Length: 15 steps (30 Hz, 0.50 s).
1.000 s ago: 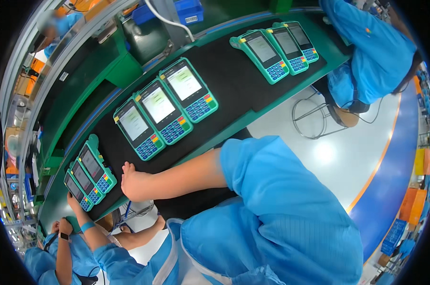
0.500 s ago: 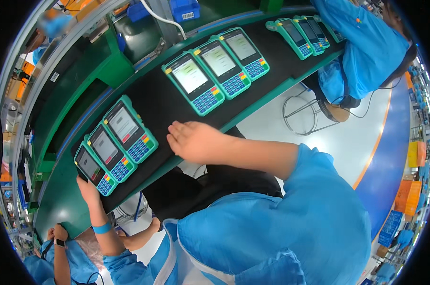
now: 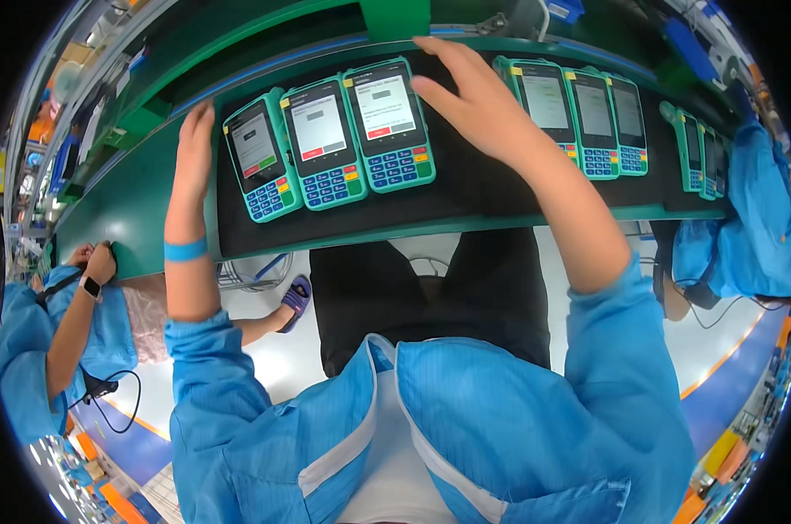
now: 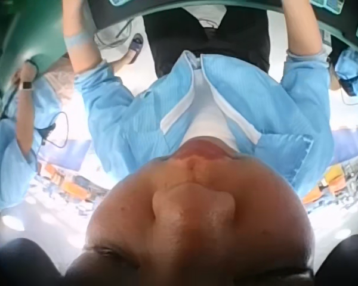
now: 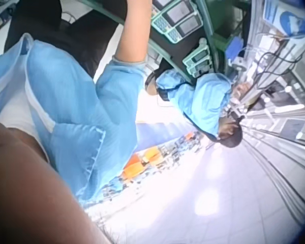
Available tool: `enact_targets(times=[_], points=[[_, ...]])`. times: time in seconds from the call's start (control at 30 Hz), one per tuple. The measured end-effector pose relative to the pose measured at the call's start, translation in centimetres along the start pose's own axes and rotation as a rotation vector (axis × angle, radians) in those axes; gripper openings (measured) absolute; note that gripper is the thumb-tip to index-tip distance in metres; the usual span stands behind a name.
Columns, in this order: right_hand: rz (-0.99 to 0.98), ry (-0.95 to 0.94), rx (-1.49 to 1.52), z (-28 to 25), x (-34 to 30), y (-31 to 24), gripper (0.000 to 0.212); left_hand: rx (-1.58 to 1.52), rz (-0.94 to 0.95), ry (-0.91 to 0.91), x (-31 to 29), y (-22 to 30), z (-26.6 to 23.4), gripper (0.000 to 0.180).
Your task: Testing and configuring multiple handheld electronic terminals on a factory assembly line.
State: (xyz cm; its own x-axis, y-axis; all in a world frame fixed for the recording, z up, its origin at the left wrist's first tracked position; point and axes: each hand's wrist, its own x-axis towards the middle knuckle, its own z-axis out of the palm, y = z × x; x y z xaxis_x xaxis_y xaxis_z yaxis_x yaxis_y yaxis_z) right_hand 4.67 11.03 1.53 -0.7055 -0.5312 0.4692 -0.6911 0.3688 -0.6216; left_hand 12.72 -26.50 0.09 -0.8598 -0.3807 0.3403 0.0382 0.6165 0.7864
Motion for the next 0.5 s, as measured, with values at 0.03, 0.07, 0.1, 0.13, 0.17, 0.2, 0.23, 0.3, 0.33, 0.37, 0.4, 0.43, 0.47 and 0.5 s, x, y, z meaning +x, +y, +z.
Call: enact_targets(times=[0.03,0.07,0.1,0.13,0.17,0.2,0.23,0.3,0.33,0.37,0.4,0.43,0.47,0.5], points=[[0.047,-0.009,0.050,1.0,1.4,0.3,0.052,-0.253,0.015,-0.047,1.0,0.6,0.5,0.043],[0.061,-0.005,0.110,2.2,2.8,0.6,0.052,-0.277,-0.016,-0.119,2.3,1.0,0.9,0.044],[0.074,0.004,0.180,3.2,3.9,0.7,0.051,-0.324,0.040,-0.206,3.4,1.2,1.2,0.046],[0.112,-0.005,0.200,4.1,4.8,0.8,0.043,-0.410,-0.038,-0.237,4.3,1.1,1.9,0.046],[0.156,-0.026,0.260,4.8,5.4,0.9,0.042,-0.509,-0.074,-0.273,5.2,0.8,2.6,0.047],[0.164,-0.042,0.327,5.4,5.9,1.0,0.041,-0.624,-0.064,-0.327,5.9,0.3,3.0,0.048],[0.172,-0.062,0.400,5.9,6.2,1.0,0.040,-0.772,-0.109,-0.355,6.2,-0.5,3.3,0.047],[0.127,-0.049,0.358,6.4,6.0,1.2,0.037,-0.718,-0.280,-0.345,6.1,-2.0,2.6,0.043],[0.101,-0.057,0.379,6.4,5.7,1.2,0.036,-0.765,-0.143,-0.438,6.0,-2.4,2.2,0.043],[0.081,-0.065,0.409,6.4,5.4,1.2,0.036,-0.760,-0.085,-0.501,5.7,-2.6,1.7,0.042],[0.083,-0.072,0.497,6.3,5.2,1.2,0.036,-0.701,-0.082,-0.530,5.2,-2.6,1.2,0.041],[0.097,-0.005,0.479,6.0,4.8,1.2,0.036,-0.678,0.078,-0.614,4.8,-1.8,1.3,0.038],[0.075,-0.009,0.422,6.0,4.7,1.2,0.036,-0.515,0.061,-0.641,4.4,-1.3,0.9,0.042],[0.052,0.002,0.357,5.9,4.5,1.3,0.036,-0.381,0.097,-0.680,3.7,-0.6,0.4,0.048]])
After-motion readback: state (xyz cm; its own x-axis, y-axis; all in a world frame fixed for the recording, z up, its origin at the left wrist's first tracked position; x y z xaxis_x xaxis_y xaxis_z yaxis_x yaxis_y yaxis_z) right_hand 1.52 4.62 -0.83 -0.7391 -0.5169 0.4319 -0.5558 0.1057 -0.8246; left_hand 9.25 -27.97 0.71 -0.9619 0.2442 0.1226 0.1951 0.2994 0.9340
